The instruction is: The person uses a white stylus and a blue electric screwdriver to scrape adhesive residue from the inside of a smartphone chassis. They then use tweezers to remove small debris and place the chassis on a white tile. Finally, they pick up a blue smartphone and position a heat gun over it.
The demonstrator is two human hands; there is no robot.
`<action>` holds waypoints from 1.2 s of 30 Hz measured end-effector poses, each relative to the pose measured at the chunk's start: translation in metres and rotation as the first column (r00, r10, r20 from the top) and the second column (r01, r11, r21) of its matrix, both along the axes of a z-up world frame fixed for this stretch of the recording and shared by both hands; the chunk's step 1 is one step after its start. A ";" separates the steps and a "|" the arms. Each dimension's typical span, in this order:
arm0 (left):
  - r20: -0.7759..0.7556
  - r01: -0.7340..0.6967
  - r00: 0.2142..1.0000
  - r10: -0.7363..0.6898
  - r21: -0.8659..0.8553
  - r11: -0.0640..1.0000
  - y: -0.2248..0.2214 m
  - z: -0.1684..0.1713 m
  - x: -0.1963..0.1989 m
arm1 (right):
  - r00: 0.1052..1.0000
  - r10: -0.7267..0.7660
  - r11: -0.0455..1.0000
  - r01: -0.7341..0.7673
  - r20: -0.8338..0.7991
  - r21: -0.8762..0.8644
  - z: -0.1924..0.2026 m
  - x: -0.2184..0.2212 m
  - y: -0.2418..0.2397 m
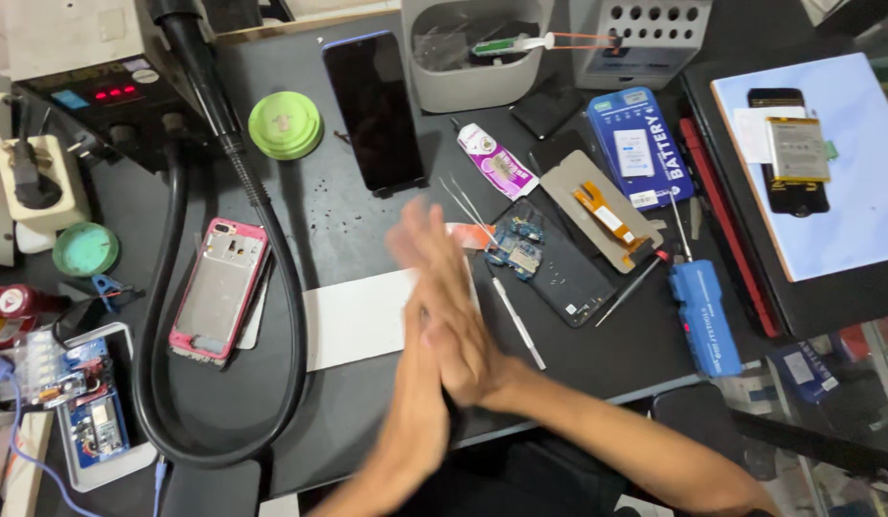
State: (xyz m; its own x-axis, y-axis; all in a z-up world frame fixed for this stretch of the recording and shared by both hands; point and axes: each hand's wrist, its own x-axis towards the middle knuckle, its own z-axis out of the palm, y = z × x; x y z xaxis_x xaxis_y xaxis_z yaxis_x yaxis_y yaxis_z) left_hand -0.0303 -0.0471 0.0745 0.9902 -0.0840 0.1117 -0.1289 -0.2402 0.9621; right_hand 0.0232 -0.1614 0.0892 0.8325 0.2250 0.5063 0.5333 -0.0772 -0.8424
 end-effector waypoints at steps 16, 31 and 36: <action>-0.259 -0.100 0.965 0.035 -0.242 0.965 -0.010 -0.001 0.013 | 0.984 -0.042 0.980 0.075 -0.175 0.187 -0.014 -0.011 -0.002; 0.002 0.437 0.816 -0.578 0.652 0.620 0.023 0.052 0.037 | 0.842 0.382 0.809 -0.504 -0.381 -0.302 0.024 0.014 -0.103; -0.076 0.351 0.655 -0.752 0.912 0.214 -0.007 0.042 0.044 | 0.880 0.258 0.739 -0.446 -0.400 -0.505 0.027 -0.013 -0.119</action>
State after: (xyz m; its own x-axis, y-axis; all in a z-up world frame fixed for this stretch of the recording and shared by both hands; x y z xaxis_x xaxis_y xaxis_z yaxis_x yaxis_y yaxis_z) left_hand 0.0132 -0.0538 0.1161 0.5444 -0.8321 -0.1064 -0.8126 -0.5546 0.1791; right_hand 0.0104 -0.2807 0.1158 0.7159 0.6958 -0.0588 0.3640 -0.4438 -0.8189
